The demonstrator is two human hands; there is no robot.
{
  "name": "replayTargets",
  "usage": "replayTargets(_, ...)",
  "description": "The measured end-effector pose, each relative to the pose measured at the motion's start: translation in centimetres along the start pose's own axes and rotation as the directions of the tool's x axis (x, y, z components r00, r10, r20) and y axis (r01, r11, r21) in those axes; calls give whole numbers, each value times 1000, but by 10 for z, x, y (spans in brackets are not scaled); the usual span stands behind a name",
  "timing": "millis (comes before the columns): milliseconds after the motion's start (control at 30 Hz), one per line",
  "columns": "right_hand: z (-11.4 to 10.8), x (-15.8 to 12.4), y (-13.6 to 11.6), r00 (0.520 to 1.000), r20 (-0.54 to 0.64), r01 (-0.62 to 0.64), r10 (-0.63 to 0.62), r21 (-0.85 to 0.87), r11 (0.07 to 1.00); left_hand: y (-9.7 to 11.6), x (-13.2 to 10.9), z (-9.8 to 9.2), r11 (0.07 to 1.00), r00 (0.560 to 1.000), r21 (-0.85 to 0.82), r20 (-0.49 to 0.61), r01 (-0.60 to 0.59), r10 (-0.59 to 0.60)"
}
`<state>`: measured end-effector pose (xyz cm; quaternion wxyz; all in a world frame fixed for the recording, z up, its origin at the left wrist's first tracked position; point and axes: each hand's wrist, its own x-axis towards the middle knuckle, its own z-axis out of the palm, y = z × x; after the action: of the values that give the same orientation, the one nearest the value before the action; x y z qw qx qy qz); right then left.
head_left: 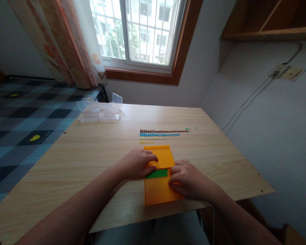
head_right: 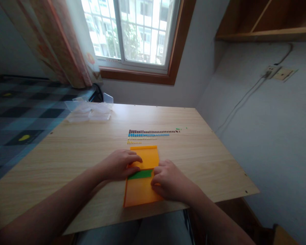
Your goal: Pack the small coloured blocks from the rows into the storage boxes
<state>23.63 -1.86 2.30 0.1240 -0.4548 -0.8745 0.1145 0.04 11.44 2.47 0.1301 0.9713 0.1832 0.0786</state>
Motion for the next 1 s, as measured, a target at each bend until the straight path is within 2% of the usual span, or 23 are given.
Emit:
replayTargets(133, 0, -3, -2, 998, -9, -67, 66, -44, 997, 0, 0, -1, 1000, 1000, -8, -4, 0, 0)
replayTargets(267, -1, -13, -3, 992, -48, -114, 113, -20, 993, 0, 0, 0, 1000, 1000, -13, -18, -3, 2)
replayTargets(500, 5, -23, -10, 990, -81, -116, 116, 11, 993, 0, 0, -1, 1000, 1000, -4, -16, -26, 25)
replayTargets(733, 5, -19, -8, 987, -92, -142, 135, -73, 987, -3, -1, -1, 997, 998, -53, -8, -57, 57)
replayTargets(867, 4, -19, -9, 987, -129, -99, 93, -43, 994, -2, -1, -1, 997, 998, -50, -14, -63, 62)
replayTargets(1000, 7, -20, -11, 991, -118, -71, 68, -21, 997, 0, 0, -3, 998, 999, -25, 6, -53, 53)
